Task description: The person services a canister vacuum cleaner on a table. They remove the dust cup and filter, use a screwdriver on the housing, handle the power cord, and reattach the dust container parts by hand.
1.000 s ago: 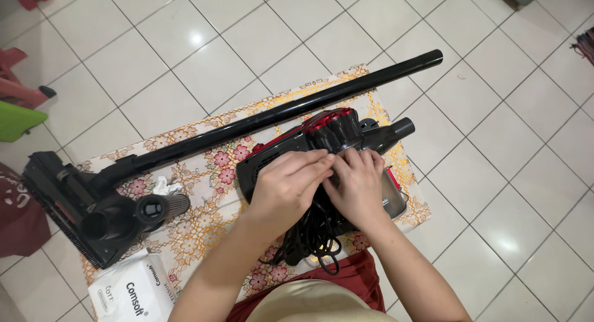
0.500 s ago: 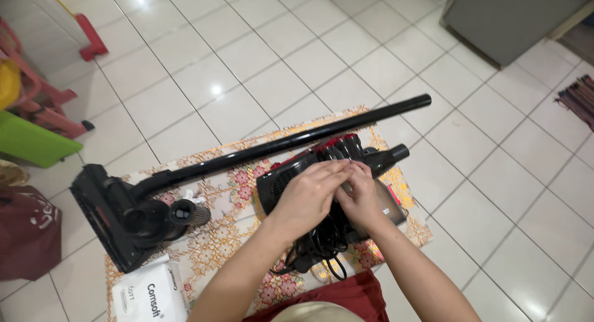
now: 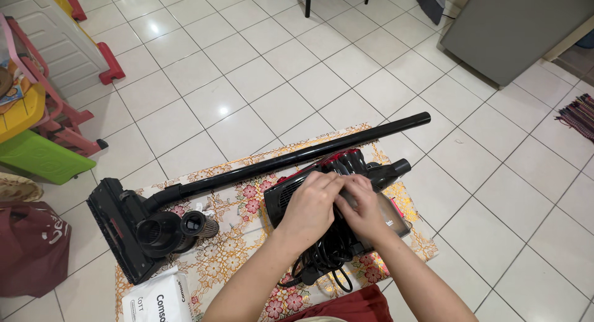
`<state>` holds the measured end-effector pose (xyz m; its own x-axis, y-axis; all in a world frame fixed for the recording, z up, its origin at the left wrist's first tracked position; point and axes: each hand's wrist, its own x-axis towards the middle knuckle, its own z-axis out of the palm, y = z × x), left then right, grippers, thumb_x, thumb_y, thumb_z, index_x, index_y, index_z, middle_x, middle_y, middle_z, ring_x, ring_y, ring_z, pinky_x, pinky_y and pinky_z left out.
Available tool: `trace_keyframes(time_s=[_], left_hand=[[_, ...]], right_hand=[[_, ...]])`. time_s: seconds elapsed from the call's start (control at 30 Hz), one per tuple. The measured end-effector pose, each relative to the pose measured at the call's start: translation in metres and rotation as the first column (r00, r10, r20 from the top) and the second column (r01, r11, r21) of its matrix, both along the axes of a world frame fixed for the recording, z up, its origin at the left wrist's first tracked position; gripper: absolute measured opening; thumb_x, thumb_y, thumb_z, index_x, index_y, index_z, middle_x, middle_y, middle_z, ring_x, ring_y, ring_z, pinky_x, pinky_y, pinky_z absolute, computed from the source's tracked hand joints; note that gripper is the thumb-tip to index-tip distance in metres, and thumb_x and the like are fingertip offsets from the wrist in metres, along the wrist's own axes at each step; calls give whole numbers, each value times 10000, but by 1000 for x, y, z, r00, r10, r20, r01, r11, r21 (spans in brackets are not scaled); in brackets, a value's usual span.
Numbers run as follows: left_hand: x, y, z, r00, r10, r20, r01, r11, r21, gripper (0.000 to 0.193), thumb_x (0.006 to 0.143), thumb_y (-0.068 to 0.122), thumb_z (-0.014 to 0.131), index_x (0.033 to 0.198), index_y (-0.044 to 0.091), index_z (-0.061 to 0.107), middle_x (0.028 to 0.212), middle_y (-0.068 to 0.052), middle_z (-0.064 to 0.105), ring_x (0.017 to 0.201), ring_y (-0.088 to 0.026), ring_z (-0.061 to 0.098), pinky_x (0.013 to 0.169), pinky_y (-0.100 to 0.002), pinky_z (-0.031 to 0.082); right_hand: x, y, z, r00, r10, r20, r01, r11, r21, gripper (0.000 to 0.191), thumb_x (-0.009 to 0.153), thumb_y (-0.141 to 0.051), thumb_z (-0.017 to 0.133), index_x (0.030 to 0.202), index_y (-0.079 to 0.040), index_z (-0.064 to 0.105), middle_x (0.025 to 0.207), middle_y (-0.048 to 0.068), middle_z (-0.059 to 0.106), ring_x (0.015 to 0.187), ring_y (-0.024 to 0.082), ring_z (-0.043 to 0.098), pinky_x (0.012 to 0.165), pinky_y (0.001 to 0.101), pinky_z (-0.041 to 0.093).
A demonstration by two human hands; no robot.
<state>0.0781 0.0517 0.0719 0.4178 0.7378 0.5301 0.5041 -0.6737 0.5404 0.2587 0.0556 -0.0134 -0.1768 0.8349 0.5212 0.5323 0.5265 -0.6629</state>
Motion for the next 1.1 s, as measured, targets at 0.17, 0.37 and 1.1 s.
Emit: trace_keyframes(time_s=[0.17, 0.37, 1.1], left_hand=[[5, -4, 1, 998, 2, 64, -5, 999, 53, 351, 817, -6, 652, 1165, -47, 681, 1226, -205, 677, 1051, -344, 631, 958, -398, 519], [12, 2, -4, 977, 153, 148, -143, 987, -77, 179, 883, 102, 727, 1036, 9, 723, 977, -129, 696, 922, -324, 649, 818, -411, 532], [22, 13, -13, 933, 259, 250, -233, 964, -128, 187, 815, 130, 806, 945, 23, 727, 920, -120, 687, 882, -316, 675, 774, -409, 555]], right_hand=[[3, 4, -6, 996, -90, 18, 90, 995, 33, 362, 743, -66, 748, 1097, -9, 696, 1056, 146, 703, 1069, 364, 629, 981, 427, 467], [-1, 6, -5, 989, -148, 15, 148, 989, 14, 297, 771, -100, 775, 1057, -54, 708, 970, 107, 718, 962, 308, 665, 914, 401, 491], [-11, 18, -7, 966, -213, -150, 204, 976, -74, 248, 720, -61, 823, 897, -18, 653, 852, 75, 701, 827, 222, 668, 769, 314, 529]])
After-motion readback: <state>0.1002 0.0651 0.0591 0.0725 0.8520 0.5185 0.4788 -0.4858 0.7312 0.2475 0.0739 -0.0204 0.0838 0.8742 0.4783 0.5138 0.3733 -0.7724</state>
